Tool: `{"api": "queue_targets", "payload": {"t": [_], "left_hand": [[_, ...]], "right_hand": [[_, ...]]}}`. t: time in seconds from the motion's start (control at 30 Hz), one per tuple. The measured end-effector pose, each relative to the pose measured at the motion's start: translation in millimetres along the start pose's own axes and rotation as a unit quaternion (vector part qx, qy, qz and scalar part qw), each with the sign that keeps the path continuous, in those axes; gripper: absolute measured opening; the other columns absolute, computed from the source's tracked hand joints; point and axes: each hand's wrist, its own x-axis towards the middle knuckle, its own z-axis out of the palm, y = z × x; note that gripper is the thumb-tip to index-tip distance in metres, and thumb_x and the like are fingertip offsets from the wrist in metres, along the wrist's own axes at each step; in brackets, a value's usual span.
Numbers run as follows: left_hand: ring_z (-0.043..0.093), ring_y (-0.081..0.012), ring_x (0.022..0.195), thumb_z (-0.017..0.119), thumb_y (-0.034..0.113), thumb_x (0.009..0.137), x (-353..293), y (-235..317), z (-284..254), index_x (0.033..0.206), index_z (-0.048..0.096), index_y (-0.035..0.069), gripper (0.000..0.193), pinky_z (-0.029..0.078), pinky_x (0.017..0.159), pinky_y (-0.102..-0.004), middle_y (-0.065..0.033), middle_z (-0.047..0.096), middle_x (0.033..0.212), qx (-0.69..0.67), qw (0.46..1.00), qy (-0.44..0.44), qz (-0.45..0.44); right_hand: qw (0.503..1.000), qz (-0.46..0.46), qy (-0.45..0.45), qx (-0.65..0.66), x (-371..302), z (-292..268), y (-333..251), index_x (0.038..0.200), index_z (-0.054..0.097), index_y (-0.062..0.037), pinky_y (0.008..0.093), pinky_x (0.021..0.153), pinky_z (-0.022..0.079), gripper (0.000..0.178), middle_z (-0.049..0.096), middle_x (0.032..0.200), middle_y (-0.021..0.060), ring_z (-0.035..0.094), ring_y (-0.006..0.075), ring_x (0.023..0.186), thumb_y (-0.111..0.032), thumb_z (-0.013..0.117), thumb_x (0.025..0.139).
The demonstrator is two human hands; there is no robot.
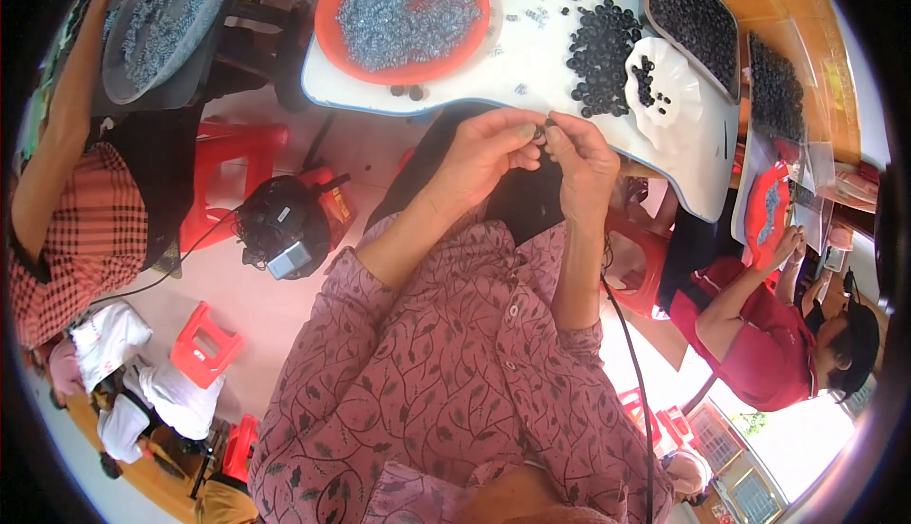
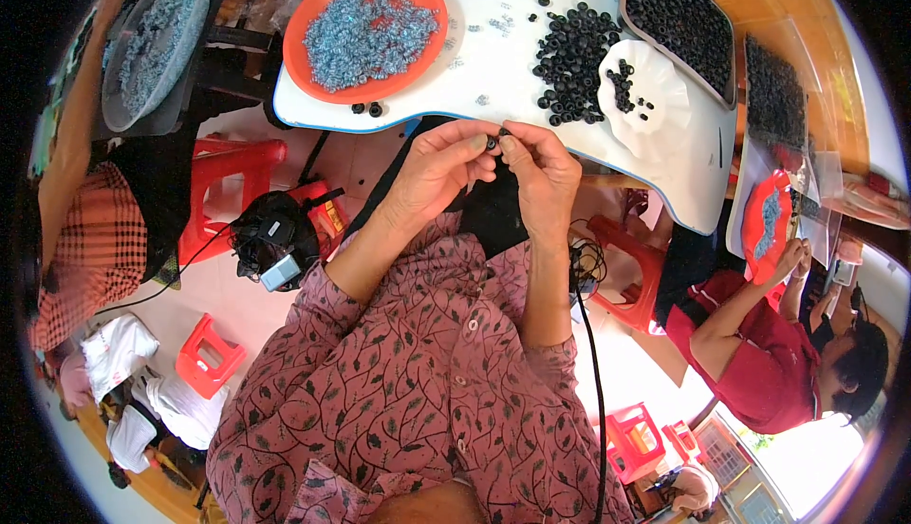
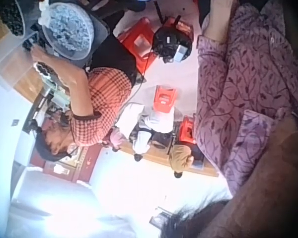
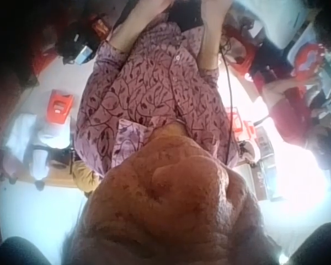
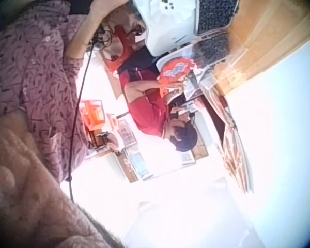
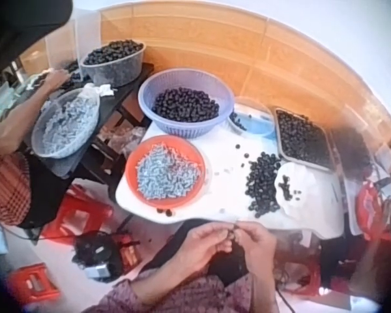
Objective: The person assembles and sorts small plastic components by hand, placing them into a red bowl, a blue basket, and a plastic tray.
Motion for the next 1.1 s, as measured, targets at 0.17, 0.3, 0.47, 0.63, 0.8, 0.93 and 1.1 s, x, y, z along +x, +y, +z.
{"api": "queue_targets", "payload": {"t": [0.17,0.3,0.47,0.63,0.8,0.93,1.1], "left_hand": [[0.067,-0.0142,0.08,0.06,0.008,0.094,0,-2,-3,0.115,0.063,-0.003,0.024,0.057,0.071,-0.0278,-0.0104,0.068,0.098,-0.023,1.0,-0.006,-0.001],[0.066,-0.0137,0.081,0.06,0.008,0.094,-1,-1,-1,0.116,0.064,-0.003,0.024,0.057,0.072,-0.0272,-0.0099,0.068,0.098,0.002,1.0,-0.002,0.002],[0.065,-0.0129,0.08,0.059,0.008,0.095,-2,-3,3,0.116,0.064,-0.002,0.024,0.056,0.072,-0.0266,-0.0083,0.068,0.099,0.039,0.999,0.003,0.006],[0.065,-0.0128,0.081,0.06,0.008,0.095,-2,-3,4,0.116,0.064,-0.002,0.024,0.055,0.072,-0.0267,-0.0076,0.068,0.098,0.037,0.999,0.006,0.01],[0.065,-0.0135,0.081,0.059,0.008,0.095,-2,-3,4,0.116,0.064,-0.003,0.024,0.055,0.072,-0.0274,-0.0076,0.067,0.097,0.029,1.0,0.008,0.008],[0.065,-0.0136,0.082,0.059,0.008,0.095,-2,-2,5,0.116,0.063,-0.003,0.024,0.055,0.072,-0.0272,-0.0083,0.068,0.098,0.014,1.0,0.0,0.012],[0.067,-0.0141,0.084,0.058,0.007,0.095,-2,-2,4,0.117,0.062,-0.004,0.025,0.057,0.073,-0.0272,-0.0101,0.068,0.1,0.007,1.0,-0.008,0.01]], "right_hand": [[1.0,0.0,-0.007,-0.014,-3,-2,0,0.104,0.068,0.0002,0.0199,0.067,0.047,0.014,0.068,0.088,0.0019,0.059,0.0058,0.076,-0.003,0.066,0.09],[0.993,-0.02,-0.008,-0.114,-6,-7,-5,0.103,0.068,-0.0001,0.0202,0.069,0.047,0.013,0.067,0.087,0.0013,0.059,0.0063,0.077,-0.002,0.065,0.09],[0.982,-0.07,-0.022,-0.176,-7,-6,-10,0.103,0.068,0.0008,0.0206,0.071,0.048,0.014,0.066,0.089,0.0021,0.06,0.0073,0.08,0.001,0.064,0.089],[0.995,-0.037,0.013,-0.091,-7,-3,0,0.107,0.067,0.001,0.021,0.072,0.049,0.017,0.066,0.093,0.0012,0.059,0.0069,0.081,0.0,0.066,0.089],[0.999,-0.019,0.037,-0.025,-9,3,2,0.111,0.067,0.0014,0.0192,0.07,0.048,0.023,0.067,0.092,0.0013,0.058,0.0056,0.079,-0.002,0.068,0.089],[0.999,-0.016,0.039,-0.007,-9,4,4,0.112,0.068,0.0012,0.0178,0.065,0.045,0.024,0.066,0.089,0.0008,0.055,0.0044,0.073,-0.004,0.069,0.088],[0.999,0.004,0.043,0.017,-8,4,6,0.111,0.069,0.0005,0.0184,0.064,0.045,0.024,0.066,0.086,-0.0002,0.054,0.0048,0.071,-0.005,0.07,0.088]]}}
